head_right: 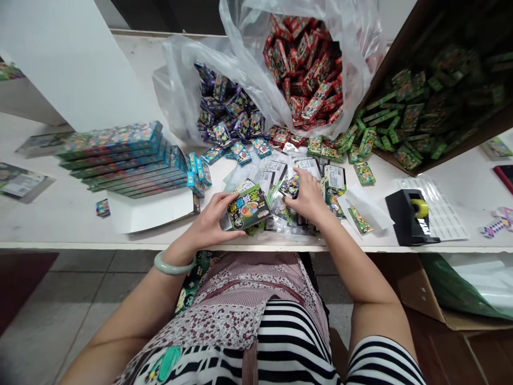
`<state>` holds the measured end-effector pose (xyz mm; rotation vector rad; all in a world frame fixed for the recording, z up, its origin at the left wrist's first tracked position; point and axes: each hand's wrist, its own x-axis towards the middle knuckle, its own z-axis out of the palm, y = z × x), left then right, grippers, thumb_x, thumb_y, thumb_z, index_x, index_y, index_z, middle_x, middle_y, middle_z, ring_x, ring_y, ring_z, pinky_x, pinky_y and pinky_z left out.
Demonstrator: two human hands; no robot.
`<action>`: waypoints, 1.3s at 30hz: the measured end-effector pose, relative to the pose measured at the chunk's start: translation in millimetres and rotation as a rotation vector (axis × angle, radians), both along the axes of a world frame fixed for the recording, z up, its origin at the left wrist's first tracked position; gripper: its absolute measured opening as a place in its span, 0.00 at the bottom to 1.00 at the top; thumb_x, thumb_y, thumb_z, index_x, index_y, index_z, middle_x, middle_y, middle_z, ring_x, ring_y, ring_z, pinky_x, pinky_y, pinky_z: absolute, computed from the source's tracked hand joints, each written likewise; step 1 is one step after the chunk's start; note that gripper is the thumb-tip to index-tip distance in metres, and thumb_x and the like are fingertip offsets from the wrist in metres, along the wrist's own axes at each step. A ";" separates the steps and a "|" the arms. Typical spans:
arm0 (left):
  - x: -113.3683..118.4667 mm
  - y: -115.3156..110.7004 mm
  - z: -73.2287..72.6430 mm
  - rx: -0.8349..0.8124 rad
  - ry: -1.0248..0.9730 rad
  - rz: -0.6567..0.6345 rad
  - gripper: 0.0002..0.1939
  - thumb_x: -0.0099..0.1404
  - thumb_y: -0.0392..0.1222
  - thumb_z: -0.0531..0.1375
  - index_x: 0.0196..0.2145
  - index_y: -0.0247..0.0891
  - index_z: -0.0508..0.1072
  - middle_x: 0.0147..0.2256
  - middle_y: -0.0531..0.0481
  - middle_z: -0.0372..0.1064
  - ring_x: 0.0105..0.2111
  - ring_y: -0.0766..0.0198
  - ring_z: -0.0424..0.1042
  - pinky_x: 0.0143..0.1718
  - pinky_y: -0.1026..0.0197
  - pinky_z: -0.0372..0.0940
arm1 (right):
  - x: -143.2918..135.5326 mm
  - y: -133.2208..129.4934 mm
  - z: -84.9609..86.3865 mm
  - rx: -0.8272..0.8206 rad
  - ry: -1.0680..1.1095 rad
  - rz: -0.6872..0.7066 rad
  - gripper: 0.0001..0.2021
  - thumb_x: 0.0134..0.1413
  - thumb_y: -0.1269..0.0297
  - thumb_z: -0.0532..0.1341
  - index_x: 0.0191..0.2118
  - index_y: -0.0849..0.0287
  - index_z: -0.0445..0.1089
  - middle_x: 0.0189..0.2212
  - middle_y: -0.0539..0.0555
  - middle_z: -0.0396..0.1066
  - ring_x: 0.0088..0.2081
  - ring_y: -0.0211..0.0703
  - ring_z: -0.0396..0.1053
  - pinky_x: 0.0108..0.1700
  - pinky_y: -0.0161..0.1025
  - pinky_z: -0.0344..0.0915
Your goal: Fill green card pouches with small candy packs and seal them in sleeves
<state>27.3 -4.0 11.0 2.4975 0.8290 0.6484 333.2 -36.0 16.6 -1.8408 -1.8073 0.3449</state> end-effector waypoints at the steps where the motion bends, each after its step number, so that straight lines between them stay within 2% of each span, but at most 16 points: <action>1: -0.9 0.4 -0.3 -0.002 -0.004 -0.001 0.51 0.58 0.59 0.69 0.70 0.45 0.49 0.58 0.38 0.57 0.58 0.45 0.63 0.61 0.39 0.65 | 5.1 -5.4 8.3 0.054 0.069 0.066 0.41 0.46 0.64 0.66 0.66 0.60 0.52 0.63 0.66 0.60 0.63 0.63 0.60 0.65 0.59 0.58; 4: -0.7 1.6 -1.4 -0.022 -0.013 -0.031 0.52 0.57 0.59 0.70 0.70 0.44 0.50 0.58 0.38 0.57 0.58 0.44 0.63 0.61 0.38 0.65 | 16.1 -23.2 40.3 0.127 0.167 0.316 0.42 0.49 0.63 0.66 0.68 0.52 0.49 0.64 0.61 0.58 0.64 0.60 0.59 0.67 0.57 0.57; 7: 2.1 1.9 -1.7 -0.042 -0.027 -0.086 0.52 0.57 0.57 0.70 0.70 0.44 0.50 0.58 0.38 0.57 0.59 0.44 0.63 0.61 0.38 0.64 | 15.7 -34.9 67.2 0.036 0.119 0.580 0.39 0.51 0.65 0.65 0.68 0.49 0.52 0.63 0.59 0.61 0.64 0.58 0.60 0.66 0.58 0.59; 11: 4.5 0.8 1.3 -0.009 -0.021 -0.154 0.52 0.57 0.56 0.70 0.71 0.44 0.49 0.58 0.37 0.57 0.59 0.43 0.63 0.61 0.38 0.64 | 10.0 -35.8 77.6 -0.094 -0.036 0.751 0.38 0.52 0.70 0.64 0.68 0.48 0.55 0.64 0.57 0.62 0.65 0.59 0.57 0.65 0.63 0.58; 14: 4.6 0.0 4.0 0.008 -0.003 -0.203 0.53 0.57 0.57 0.70 0.71 0.44 0.48 0.58 0.37 0.57 0.59 0.44 0.62 0.60 0.39 0.65 | 9.4 -32.3 75.2 -0.159 -0.167 0.765 0.38 0.50 0.73 0.64 0.68 0.51 0.58 0.66 0.59 0.61 0.64 0.61 0.58 0.63 0.63 0.60; 18: 5.4 0.4 3.3 -0.016 0.005 -0.245 0.53 0.57 0.58 0.70 0.71 0.44 0.48 0.59 0.37 0.57 0.59 0.44 0.62 0.61 0.40 0.65 | 11.0 -31.3 75.9 -0.144 -0.280 0.731 0.41 0.49 0.74 0.64 0.70 0.55 0.56 0.65 0.62 0.61 0.64 0.63 0.59 0.63 0.63 0.61; 22: 6.0 2.7 0.9 -0.024 -0.023 -0.158 0.52 0.57 0.57 0.69 0.71 0.43 0.49 0.59 0.36 0.56 0.60 0.43 0.61 0.62 0.38 0.63 | 13.5 -37.3 87.8 -0.135 -0.244 0.724 0.42 0.51 0.71 0.65 0.71 0.56 0.52 0.65 0.63 0.61 0.64 0.64 0.59 0.62 0.62 0.62; 25: 6.8 2.9 1.4 -0.028 -0.026 -0.182 0.52 0.57 0.57 0.70 0.71 0.43 0.49 0.59 0.36 0.57 0.60 0.44 0.61 0.62 0.38 0.63 | 15.1 -39.4 94.7 -0.182 -0.152 0.770 0.41 0.53 0.69 0.65 0.71 0.51 0.52 0.63 0.59 0.64 0.63 0.61 0.61 0.61 0.60 0.63; 28: 8.9 1.5 2.9 -0.026 -0.025 -0.240 0.52 0.57 0.57 0.69 0.71 0.43 0.49 0.58 0.36 0.57 0.59 0.44 0.62 0.61 0.39 0.64 | 15.1 -35.2 91.9 -0.210 -0.129 0.813 0.40 0.52 0.70 0.65 0.71 0.49 0.53 0.63 0.58 0.64 0.63 0.59 0.61 0.62 0.60 0.63; 32: 10.0 0.6 2.6 -0.043 -0.031 -0.268 0.52 0.58 0.58 0.69 0.71 0.43 0.49 0.57 0.37 0.58 0.58 0.45 0.63 0.59 0.40 0.65 | 11.9 -29.3 83.5 -0.190 -0.171 0.789 0.43 0.52 0.73 0.65 0.72 0.52 0.49 0.65 0.61 0.61 0.65 0.59 0.60 0.63 0.59 0.63; 36: 10.8 -0.1 -0.3 -0.062 -0.006 -0.246 0.52 0.58 0.58 0.69 0.71 0.42 0.49 0.58 0.36 0.58 0.58 0.44 0.63 0.59 0.40 0.65 | 2.6 -33.2 81.5 -0.179 -0.245 0.774 0.46 0.51 0.76 0.64 0.73 0.53 0.45 0.65 0.64 0.61 0.65 0.61 0.60 0.62 0.59 0.64; 39: 13.8 -1.9 -2.8 -0.067 0.000 -0.243 0.52 0.57 0.58 0.69 0.70 0.42 0.49 0.58 0.36 0.58 0.58 0.44 0.63 0.59 0.40 0.65 | -4.7 -37.6 82.1 -0.177 -0.288 0.754 0.49 0.52 0.75 0.65 0.74 0.50 0.40 0.68 0.65 0.55 0.66 0.64 0.59 0.60 0.60 0.66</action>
